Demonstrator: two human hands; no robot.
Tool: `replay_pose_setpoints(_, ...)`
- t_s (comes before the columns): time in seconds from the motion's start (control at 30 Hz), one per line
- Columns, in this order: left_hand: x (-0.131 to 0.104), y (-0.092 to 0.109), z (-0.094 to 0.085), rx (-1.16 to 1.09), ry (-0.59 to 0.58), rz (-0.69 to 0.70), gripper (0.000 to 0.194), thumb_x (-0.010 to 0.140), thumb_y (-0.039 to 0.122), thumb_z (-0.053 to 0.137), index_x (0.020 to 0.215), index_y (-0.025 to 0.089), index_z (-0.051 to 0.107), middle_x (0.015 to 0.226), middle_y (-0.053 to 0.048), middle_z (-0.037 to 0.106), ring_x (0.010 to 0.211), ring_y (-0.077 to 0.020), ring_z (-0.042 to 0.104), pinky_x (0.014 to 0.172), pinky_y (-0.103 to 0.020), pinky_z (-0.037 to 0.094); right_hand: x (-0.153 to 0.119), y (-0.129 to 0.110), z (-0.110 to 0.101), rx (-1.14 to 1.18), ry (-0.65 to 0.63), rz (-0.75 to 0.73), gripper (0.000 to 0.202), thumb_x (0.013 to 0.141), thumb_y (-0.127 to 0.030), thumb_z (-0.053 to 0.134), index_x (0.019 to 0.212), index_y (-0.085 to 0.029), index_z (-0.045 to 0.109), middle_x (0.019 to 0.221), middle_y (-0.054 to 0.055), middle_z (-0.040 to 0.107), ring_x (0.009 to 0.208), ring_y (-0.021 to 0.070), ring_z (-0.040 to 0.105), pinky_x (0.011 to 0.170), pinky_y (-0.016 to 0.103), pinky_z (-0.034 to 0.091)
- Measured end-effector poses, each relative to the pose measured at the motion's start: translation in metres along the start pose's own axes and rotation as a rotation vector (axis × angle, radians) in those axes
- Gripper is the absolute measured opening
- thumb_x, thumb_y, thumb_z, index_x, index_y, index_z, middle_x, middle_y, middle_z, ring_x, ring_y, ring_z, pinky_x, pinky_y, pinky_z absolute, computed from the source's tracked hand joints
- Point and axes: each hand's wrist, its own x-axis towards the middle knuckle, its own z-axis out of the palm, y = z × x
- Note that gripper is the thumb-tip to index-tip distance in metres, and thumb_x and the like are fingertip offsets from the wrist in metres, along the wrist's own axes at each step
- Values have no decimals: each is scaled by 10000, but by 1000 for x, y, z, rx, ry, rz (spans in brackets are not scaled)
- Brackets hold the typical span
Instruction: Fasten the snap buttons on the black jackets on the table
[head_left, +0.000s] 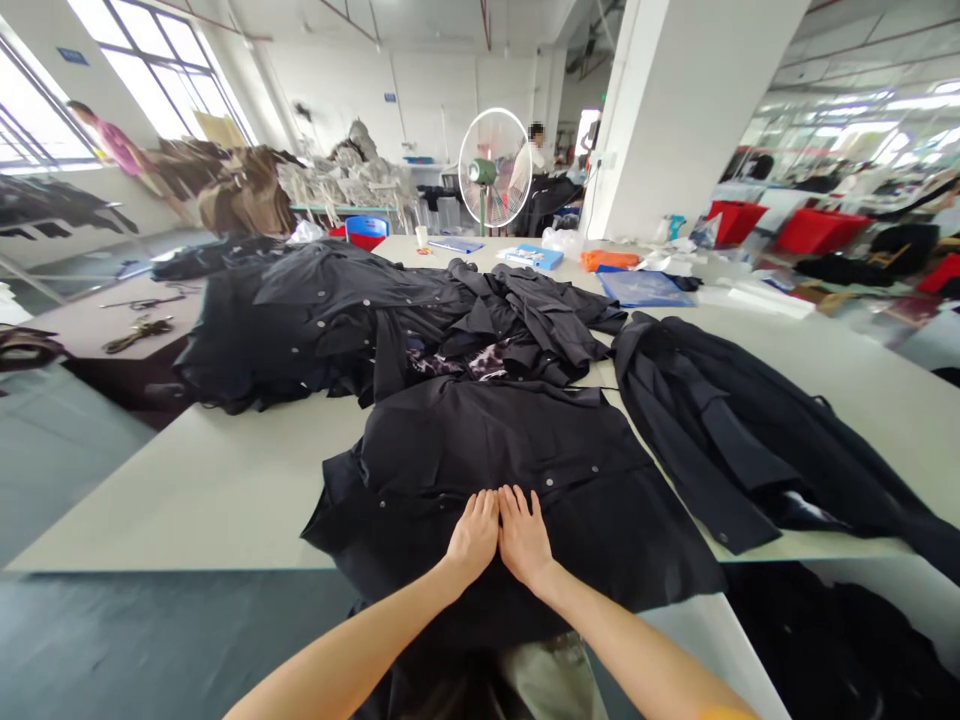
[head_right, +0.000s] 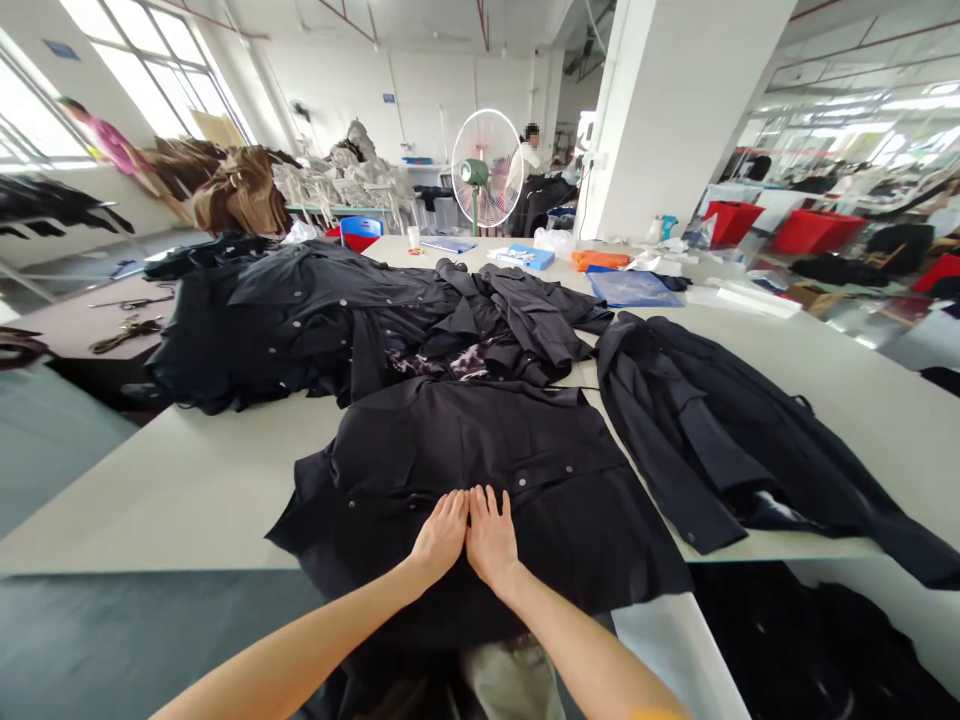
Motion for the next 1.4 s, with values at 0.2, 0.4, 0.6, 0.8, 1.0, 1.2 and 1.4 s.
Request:
replay_pose_setpoints(0.2, 2, 7, 3, 30, -16, -33, 579, 861, 16, 404, 1426, 76, 512, 1418, -197, 548, 1348, -298, 504, 1123, -463, 442, 1, -2, 5, -73, -15, 4, 617, 906, -134, 392, 1523, -126, 392, 1557, 167, 378, 1453, 363, 323, 1166, 632, 266)
replay_pose_setpoints(0.4, 2, 12, 7, 87, -68, -56, 619, 859, 6, 367, 1463, 89, 470, 1477, -198, 488, 1397, -297, 447, 1143, -459, 427, 4, -5, 1, -115, -26, 2, 635, 887, -119, 418, 1522, -144, 391, 1537, 193, 403, 1425, 376, 369, 1121, 681, 301)
replay_pose_setpoints(0.6, 1, 11, 10, 66, -97, -57, 618, 860, 8, 360, 1467, 68, 458, 1486, -209, 473, 1412, -295, 423, 1154, -448, 415, 7, -4, -2, -172, -21, -50, 627, 877, -88, 407, 1504, -95, 411, 1494, 241, 443, 1374, 404, 432, 1068, 712, 353)
replay_pose_setpoints(0.8, 9, 3, 1, -6, -210, -106, 637, 870, 8, 311, 1492, 90, 418, 1522, -176, 434, 1429, -271, 401, 1171, -467, 383, 15, 1, 6, -170, 28, -118, 572, 912, -148, 436, 1472, -32, 439, 1450, 277, 475, 1330, 411, 475, 1102, 685, 327)
replay_pose_setpoints(1.0, 19, -6, -21, -149, -294, -127, 612, 888, 47, 348, 1498, 59, 387, 1552, -191, 378, 1460, -276, 349, 1201, -435, 321, 28, 1, 10, -226, -9, -94, 575, 885, -115, 463, 1450, -8, 457, 1430, 282, 495, 1303, 415, 486, 1065, 651, 388)
replay_pose_setpoints(1.2, 28, -16, -36, -191, -309, -101, 589, 871, 65, 428, 1459, 32, 429, 1501, -216, 448, 1419, -286, 413, 1193, -412, 323, 40, 2, 0, -208, -49, -113, 569, 884, -116, 455, 1443, -13, 462, 1377, 286, 527, 1247, 390, 513, 1041, 620, 417)
replay_pose_setpoints(1.4, 37, -24, -39, -211, -307, -75, 546, 857, 41, 471, 1403, 40, 499, 1440, -227, 512, 1367, -287, 478, 1171, -409, 349, 48, 7, -6, -169, -106, -139, 554, 886, -167, 486, 1422, -27, 495, 1377, 269, 525, 1240, 378, 503, 1042, 606, 415)
